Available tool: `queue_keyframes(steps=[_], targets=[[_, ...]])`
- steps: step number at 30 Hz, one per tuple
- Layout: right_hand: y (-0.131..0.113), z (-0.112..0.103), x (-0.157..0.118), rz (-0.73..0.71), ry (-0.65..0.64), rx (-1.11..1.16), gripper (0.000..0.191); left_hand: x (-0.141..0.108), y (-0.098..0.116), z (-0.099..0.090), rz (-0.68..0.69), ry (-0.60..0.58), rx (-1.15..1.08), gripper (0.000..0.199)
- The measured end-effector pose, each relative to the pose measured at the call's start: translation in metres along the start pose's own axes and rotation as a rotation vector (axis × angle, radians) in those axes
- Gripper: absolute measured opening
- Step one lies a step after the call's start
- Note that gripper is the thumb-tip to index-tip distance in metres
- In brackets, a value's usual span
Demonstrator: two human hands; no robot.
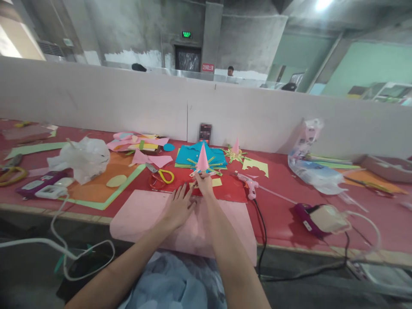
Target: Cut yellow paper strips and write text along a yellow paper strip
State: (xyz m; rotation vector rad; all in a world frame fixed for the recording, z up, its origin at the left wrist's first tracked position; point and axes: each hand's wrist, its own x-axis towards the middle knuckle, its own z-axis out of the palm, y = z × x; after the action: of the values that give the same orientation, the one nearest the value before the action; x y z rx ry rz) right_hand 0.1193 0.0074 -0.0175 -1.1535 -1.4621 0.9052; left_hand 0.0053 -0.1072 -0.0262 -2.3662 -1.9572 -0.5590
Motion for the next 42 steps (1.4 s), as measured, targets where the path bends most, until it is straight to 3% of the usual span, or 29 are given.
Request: queue_keyframes(steps=[9,17,29,37,42], targets=[[0.006,0.001,0.003,-0.019,0.024,0.043,0.033,-0.001,0.001,-0.006,0.004,-0.048,0.051,0.054],[0.007,0.0,0.003,-0.028,0.036,-0.037,0.032,0.001,0.0,-0.009,0.106,-0.128,0.037,0.055],[0.004,0.0,0.002,-0.082,0.023,-0.068,0.03,0.001,-0.002,-0.008,0.102,-0.088,-0.016,0.05],[-0.002,0.0,-0.003,-0.044,-0.007,-0.021,0.036,0.0,-0.001,-0.01,0.112,-0.081,-0.019,0.05],[-0.009,0.001,-0.004,-0.053,-0.07,-0.041,0.027,0.001,-0.002,-0.009,0.109,-0.076,-0.02,0.05]])
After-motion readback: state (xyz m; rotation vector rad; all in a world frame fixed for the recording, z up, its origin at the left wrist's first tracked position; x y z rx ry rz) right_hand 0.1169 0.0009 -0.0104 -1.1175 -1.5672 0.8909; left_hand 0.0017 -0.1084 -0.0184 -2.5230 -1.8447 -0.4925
